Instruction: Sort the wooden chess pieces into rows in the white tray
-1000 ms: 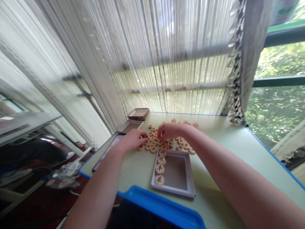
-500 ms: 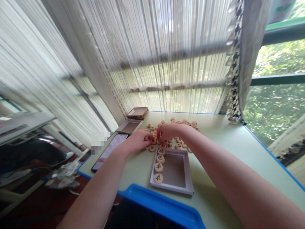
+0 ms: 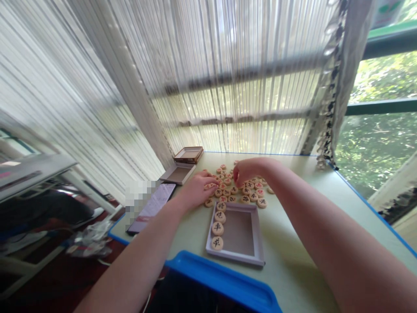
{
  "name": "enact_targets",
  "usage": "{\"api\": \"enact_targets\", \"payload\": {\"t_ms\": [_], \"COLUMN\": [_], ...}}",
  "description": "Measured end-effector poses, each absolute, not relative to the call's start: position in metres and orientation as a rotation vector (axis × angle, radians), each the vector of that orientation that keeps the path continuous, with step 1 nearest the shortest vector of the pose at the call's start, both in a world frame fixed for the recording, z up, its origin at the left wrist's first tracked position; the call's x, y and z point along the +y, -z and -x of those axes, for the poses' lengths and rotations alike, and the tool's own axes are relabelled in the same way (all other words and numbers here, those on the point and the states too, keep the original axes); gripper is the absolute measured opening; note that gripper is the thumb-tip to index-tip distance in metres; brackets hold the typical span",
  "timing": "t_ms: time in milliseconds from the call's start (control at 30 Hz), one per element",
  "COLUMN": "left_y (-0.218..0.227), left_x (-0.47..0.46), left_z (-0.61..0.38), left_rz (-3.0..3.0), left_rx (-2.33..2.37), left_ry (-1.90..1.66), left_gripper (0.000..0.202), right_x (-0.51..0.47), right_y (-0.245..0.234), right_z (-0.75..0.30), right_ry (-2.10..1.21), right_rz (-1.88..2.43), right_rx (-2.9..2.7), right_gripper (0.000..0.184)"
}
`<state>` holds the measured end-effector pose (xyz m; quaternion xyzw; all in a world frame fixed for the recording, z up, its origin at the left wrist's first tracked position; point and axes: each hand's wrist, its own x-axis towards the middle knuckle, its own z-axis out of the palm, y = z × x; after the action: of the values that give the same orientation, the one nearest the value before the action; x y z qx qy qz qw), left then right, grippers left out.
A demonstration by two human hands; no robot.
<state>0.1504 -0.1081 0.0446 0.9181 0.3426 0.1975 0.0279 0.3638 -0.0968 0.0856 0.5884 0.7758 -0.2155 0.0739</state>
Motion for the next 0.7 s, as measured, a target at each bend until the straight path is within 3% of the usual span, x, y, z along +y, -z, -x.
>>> {"api": "enact_targets", "payload": {"t_ms": [400, 600, 700], "left_y": [-0.034, -0.037, -0.036], "left_x": [-0.099, -0.102, -0.103], "left_z": [-0.160, -0.159, -0.162], "left_rz": [-2.814, -2.805, -2.806], "left_rx": [0.916, 0.920, 0.948], "left_ry": [-0.519, -0.554, -0.616], "left_gripper": [0.025, 0.024, 0.025], "right_x": [-0.109, -0.174, -0.210], "right_y": [-0.097, -0.122, -0.106], "right_z": [-0.338, -0.319, -0.305], "right_ry": [0.571, 0.498, 0.540], "right_rz": [-1.624, -1.551, -1.387], "right_rx": [2.335, 2.532, 2.712], "right_gripper": [0.050, 0.025, 0.025]}}
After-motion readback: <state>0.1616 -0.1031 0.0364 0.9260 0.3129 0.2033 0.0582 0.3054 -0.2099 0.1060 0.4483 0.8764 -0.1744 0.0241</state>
